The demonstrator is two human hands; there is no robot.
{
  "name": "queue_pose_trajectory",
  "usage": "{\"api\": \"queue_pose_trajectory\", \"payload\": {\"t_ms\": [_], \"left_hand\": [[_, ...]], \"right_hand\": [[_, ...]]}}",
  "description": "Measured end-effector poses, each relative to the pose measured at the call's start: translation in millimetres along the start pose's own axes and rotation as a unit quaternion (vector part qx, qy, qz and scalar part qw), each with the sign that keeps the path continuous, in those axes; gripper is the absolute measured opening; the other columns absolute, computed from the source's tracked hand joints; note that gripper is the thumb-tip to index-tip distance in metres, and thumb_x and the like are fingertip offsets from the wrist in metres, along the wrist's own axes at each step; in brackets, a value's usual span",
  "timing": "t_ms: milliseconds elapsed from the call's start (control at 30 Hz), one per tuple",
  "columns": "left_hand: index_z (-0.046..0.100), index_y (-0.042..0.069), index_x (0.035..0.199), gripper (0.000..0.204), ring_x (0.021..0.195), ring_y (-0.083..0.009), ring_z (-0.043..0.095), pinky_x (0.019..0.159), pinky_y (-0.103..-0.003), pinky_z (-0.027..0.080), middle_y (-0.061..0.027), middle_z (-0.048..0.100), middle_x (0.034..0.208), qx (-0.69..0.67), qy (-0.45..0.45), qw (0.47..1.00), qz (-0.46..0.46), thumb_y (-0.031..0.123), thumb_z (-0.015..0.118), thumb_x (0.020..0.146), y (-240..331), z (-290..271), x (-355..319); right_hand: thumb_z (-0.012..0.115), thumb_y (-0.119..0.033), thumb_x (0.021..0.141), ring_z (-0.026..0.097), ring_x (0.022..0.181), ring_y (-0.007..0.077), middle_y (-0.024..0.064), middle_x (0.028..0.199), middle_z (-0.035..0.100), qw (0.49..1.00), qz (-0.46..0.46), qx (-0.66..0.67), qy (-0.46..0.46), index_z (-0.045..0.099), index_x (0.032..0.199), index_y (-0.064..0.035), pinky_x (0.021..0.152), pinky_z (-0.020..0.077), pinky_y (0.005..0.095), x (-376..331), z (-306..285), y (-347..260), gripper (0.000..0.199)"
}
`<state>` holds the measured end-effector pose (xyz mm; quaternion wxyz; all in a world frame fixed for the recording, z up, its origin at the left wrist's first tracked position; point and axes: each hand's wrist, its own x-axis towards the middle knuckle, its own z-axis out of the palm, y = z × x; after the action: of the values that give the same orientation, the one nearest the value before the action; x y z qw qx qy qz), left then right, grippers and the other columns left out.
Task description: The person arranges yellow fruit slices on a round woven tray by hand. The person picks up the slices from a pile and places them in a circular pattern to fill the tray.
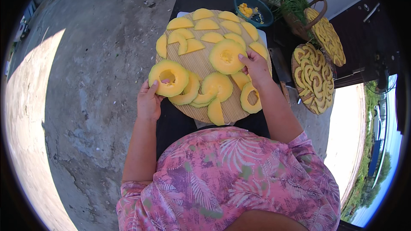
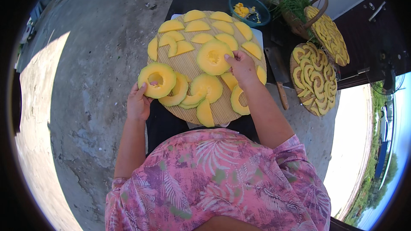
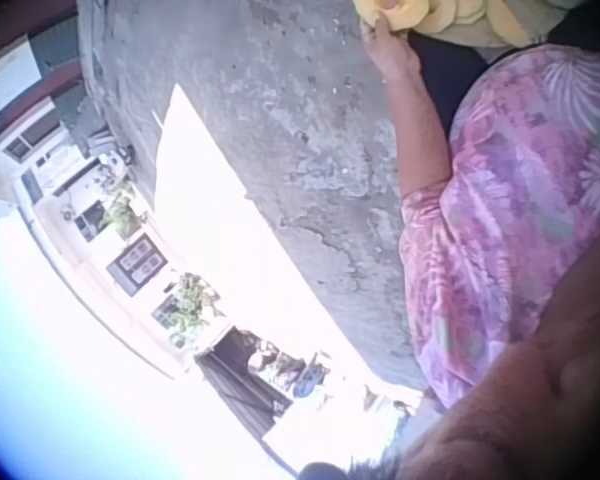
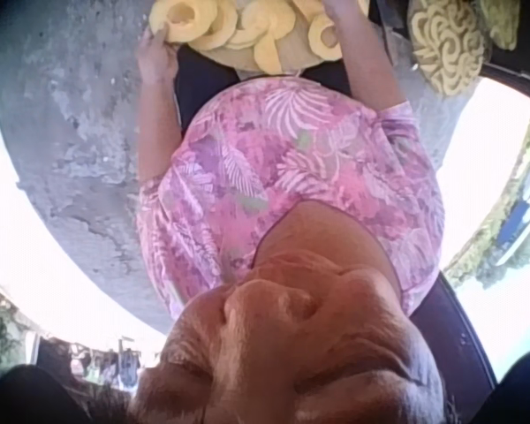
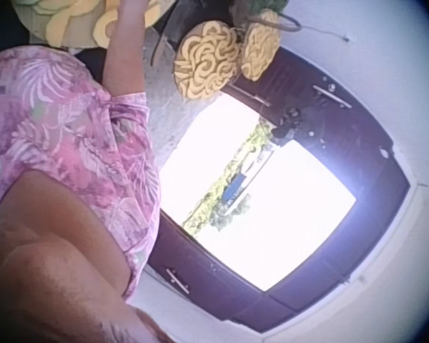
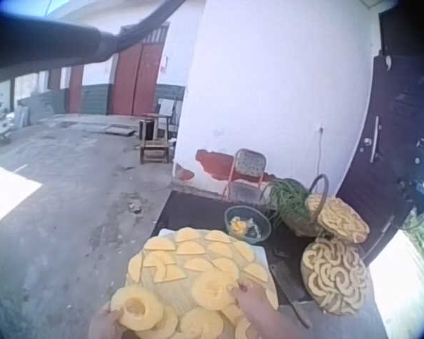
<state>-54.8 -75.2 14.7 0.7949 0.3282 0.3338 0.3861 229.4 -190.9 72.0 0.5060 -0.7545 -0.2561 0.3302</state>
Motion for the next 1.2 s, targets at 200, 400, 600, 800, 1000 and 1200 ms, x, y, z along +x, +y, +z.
{"api": "queue_pose_trajectory", "payload": {"t_ms": [200,400,600,800,1000,1200], "left_hand": [[0.048,0.004,0.113,0.025,0.093,-0.0223,0.060,0.079,-0.036,0.049,-0.0121,0.062,0.101,0.001,0.032,0.999,-0.006,0.012,0.045,0.089,-3.1,2.3,1.0],[0.048,0.005,0.112,0.024,0.092,-0.0223,0.060,0.079,-0.036,0.049,-0.0122,0.062,0.100,0.005,0.041,0.999,-0.001,0.013,0.044,0.090,-0.8,-1.0,-2.3],[0.048,0.004,0.112,0.024,0.091,-0.0217,0.060,0.078,-0.036,0.048,-0.0123,0.062,0.100,0.009,0.050,0.999,-0.002,0.013,0.044,0.090,-3.6,-5.4,-2.2],[0.047,0.004,0.113,0.025,0.090,-0.0207,0.060,0.076,-0.034,0.048,-0.0115,0.062,0.099,0.015,0.044,0.999,-0.004,0.013,0.044,0.090,-3.5,-11.2,-2.2],[0.049,0.003,0.109,0.021,0.087,-0.0206,0.062,0.074,-0.034,0.050,-0.0121,0.063,0.096,0.006,0.058,0.998,-0.003,0.011,0.043,0.090,-2.9,-2.3,-3.8],[0.047,0.005,0.112,0.024,0.091,-0.0211,0.060,0.077,-0.035,0.049,-0.0119,0.062,0.099,0.018,0.042,0.999,-0.008,0.013,0.044,0.090,-3.6,-2.6,-4.2]], "right_hand": [[0.056,-0.017,0.085,0.047,0.053,0.0084,0.0008,0.066,0.053,0.986,0.126,0.109,-0.026,0.057,0.092,-0.0020,0.049,0.0404,0.0211,1.7,31.1,20.2,0.017],[0.053,-0.015,0.086,0.049,0.055,0.0096,0.0019,0.067,0.052,0.975,0.165,0.145,-0.018,0.058,0.091,-0.0010,0.052,0.0435,0.0226,19.7,59.5,33.6,0.016],[0.057,-0.014,0.079,0.058,0.066,0.0201,0.0102,0.071,0.057,0.991,-0.005,-0.131,-0.041,0.061,0.095,-0.0021,0.061,0.0472,0.0305,16.7,48.4,32.9,0.021],[0.066,-0.023,0.070,0.057,0.093,0.0305,0.0177,0.096,0.059,0.904,-0.015,-0.403,-0.140,0.060,0.099,-0.0028,0.079,0.0448,0.0368,-7.0,23.7,26.4,0.035],[0.073,-0.027,0.062,0.058,0.092,0.0313,0.0177,0.096,0.060,0.906,-0.083,-0.408,-0.078,0.058,0.102,-0.0009,0.080,0.0454,0.0373,-14.1,27.2,43.0,0.050],[0.075,-0.022,0.062,0.059,0.071,0.0222,0.0126,0.079,0.061,0.912,-0.011,-0.391,-0.125,0.058,0.092,-0.0008,0.063,0.0464,0.0329,-13.4,22.2,39.9,0.041]]}}
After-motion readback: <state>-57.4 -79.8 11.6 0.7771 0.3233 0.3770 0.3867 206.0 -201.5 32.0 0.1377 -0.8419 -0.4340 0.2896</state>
